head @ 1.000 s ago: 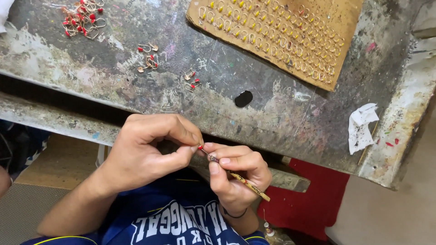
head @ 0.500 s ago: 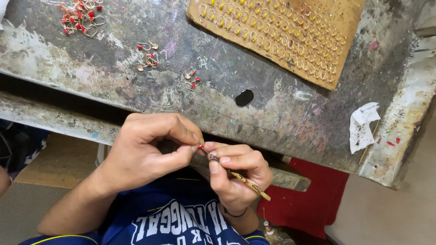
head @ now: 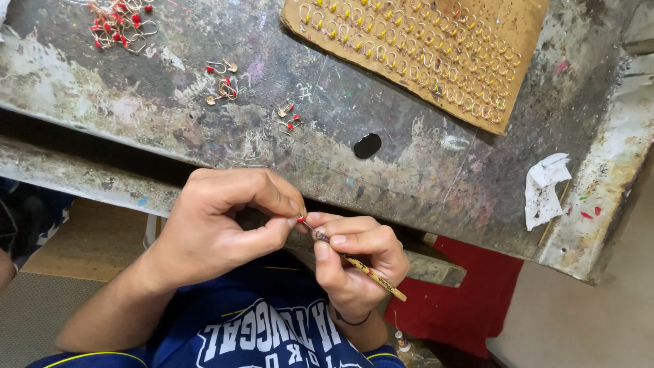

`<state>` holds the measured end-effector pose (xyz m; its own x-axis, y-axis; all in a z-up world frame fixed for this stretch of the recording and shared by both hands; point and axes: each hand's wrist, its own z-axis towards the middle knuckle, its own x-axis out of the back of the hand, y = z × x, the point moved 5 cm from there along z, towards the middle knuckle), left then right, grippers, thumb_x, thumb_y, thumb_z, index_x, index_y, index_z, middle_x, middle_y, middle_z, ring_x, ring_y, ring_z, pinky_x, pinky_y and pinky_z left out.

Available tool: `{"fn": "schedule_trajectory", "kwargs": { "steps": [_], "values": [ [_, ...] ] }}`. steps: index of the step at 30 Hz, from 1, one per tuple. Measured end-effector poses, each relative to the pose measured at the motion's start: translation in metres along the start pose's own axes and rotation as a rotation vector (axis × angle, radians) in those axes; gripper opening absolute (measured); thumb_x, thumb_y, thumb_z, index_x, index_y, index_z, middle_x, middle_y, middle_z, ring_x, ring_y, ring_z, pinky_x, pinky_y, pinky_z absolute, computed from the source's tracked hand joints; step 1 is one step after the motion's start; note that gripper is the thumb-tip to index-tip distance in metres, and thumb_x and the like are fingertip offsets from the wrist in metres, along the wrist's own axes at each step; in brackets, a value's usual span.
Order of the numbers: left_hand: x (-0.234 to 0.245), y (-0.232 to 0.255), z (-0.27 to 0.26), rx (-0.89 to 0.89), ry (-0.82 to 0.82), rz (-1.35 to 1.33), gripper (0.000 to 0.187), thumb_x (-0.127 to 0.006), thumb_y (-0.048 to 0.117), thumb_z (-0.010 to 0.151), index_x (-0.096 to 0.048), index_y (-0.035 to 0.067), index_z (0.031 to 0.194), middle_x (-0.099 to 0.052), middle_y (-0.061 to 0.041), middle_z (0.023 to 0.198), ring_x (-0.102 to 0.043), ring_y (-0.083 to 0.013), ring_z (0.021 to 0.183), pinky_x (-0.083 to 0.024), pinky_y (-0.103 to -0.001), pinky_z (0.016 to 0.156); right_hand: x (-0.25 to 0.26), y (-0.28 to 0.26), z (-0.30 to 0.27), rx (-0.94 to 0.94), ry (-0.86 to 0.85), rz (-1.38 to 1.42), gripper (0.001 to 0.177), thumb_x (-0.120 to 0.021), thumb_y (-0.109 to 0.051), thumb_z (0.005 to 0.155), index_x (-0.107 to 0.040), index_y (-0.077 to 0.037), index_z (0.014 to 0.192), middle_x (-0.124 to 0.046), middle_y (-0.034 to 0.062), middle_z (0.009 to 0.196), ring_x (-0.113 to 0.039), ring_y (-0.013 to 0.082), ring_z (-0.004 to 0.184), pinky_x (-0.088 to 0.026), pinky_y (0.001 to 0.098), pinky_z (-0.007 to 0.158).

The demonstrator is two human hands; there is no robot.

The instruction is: Applying small red dots of paint to jewelry components using a fine-tipped tool at a workshop bench.

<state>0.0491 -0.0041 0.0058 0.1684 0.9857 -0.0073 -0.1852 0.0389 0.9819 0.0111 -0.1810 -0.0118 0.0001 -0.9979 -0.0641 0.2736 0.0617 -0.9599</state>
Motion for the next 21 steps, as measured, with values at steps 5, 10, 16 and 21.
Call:
{"fn": "schedule_trajectory", "kwargs": {
  "steps": [5,10,16,21],
  "values": [
    [0.0,-0.0007,-0.0006,0.002,0.002,0.01,0.012,-0.068,-0.005,0.083,-0.065,0.006,0.08,-0.073,-0.005,0.079,-0.071,-0.013,0.07,-0.055,-0.022,0.067,-0.0002,-0.0008,0.0007,0.008,-0.008,-0.009,0.016,-0.074,0.0,0.089,-0.061,-0.008,0.095,-0.069,0.0142,0.089,-0.077,0.0317,0.086,-0.071,0.0426,0.085],
    [0.0,-0.0007,-0.0007,0.005,0.0,0.015,0.012,-0.068,-0.005,0.084,-0.065,0.006,0.08,-0.073,-0.005,0.079,-0.07,-0.0124,0.069,-0.054,-0.022,0.065,-0.0015,-0.0014,0.0012,0.014,0.006,0.023,0.017,-0.073,0.001,0.089,-0.061,-0.008,0.095,-0.069,0.0146,0.09,-0.077,0.0349,0.087,-0.071,0.0429,0.082],
    [0.0004,-0.0009,-0.0011,0.008,0.001,0.013,0.011,-0.068,-0.004,0.083,-0.065,0.006,0.08,-0.074,-0.006,0.08,-0.071,-0.0131,0.07,-0.055,-0.022,0.066,-0.0004,-0.0013,0.0005,0.017,-0.006,0.001,0.017,-0.073,0.0,0.089,-0.061,-0.009,0.096,-0.07,0.0148,0.09,-0.078,0.0344,0.088,-0.071,0.0414,0.083],
    [0.0001,-0.0015,-0.0013,0.012,0.004,0.014,0.011,-0.069,-0.005,0.083,-0.065,0.006,0.08,-0.074,-0.006,0.08,-0.071,-0.0129,0.07,-0.055,-0.022,0.066,-0.0004,-0.0009,0.0009,0.019,-0.017,-0.004,0.017,-0.073,0.0,0.089,-0.06,-0.008,0.096,-0.069,0.016,0.089,-0.078,0.0362,0.088,-0.071,0.0425,0.083]
  ]
}}
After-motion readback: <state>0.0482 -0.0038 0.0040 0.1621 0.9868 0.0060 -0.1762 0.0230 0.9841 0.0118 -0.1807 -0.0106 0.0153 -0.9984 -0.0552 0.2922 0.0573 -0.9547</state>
